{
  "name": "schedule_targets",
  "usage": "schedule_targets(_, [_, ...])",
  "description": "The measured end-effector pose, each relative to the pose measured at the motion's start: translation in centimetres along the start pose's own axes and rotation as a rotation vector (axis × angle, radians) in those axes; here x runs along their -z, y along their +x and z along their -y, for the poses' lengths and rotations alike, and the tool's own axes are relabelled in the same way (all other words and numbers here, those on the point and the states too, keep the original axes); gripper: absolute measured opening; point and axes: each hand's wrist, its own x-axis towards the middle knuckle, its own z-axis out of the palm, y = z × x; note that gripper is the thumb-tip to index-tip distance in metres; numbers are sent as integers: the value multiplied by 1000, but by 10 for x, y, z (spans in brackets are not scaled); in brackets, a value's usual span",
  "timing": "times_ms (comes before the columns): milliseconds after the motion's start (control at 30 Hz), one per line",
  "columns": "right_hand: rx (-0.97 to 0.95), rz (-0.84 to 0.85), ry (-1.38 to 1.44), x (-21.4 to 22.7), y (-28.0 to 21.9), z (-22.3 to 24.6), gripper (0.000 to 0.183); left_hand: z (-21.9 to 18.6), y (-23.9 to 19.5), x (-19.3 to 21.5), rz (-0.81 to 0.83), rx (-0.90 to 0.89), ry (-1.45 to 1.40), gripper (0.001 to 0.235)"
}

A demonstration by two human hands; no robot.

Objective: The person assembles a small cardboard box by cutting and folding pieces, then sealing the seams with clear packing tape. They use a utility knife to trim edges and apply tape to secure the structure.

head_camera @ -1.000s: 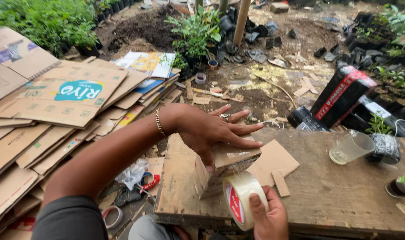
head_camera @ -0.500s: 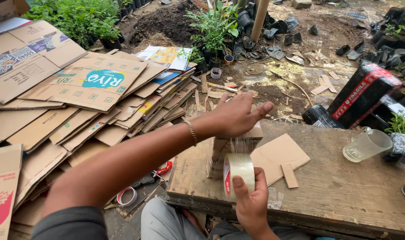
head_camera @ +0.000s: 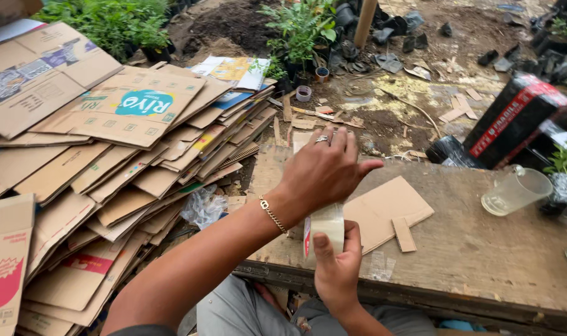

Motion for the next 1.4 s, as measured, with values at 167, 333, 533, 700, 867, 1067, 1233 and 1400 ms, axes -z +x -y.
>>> schedule_targets(167, [189,88,-42,12,-9,-27,52,2,-8,4,-43,-151,-18,67])
schedule_targets(333, [924,29,-683,32,-9,-66,46,1,-14,10,-321,-218,91,64])
schedule_targets(533, [490,156,-149,37,-23,-73,65,7,-21,5,-391,-313,156,67])
schedule_targets(700, [-32,49,-12,22,-20,-45,54,0,-22,1,-448,-269,238,66])
schedule_targets(867, [-142,110,9,12,-21,-19,59,-2,-32,-3,-421,-243,234,67])
schedule_targets(1067, [49,14,36,8,-31,-30,58,0,-38,-13,-408,-236,263,56])
schedule_targets(1233, [348,-306,-98,54,-23,-51,30,1,-35,-15,-432,-214,227,52])
schedule_targets(1400, [258,-183,-1034,126,9,-64,21,2,-37,-16,-437,-209,203,54])
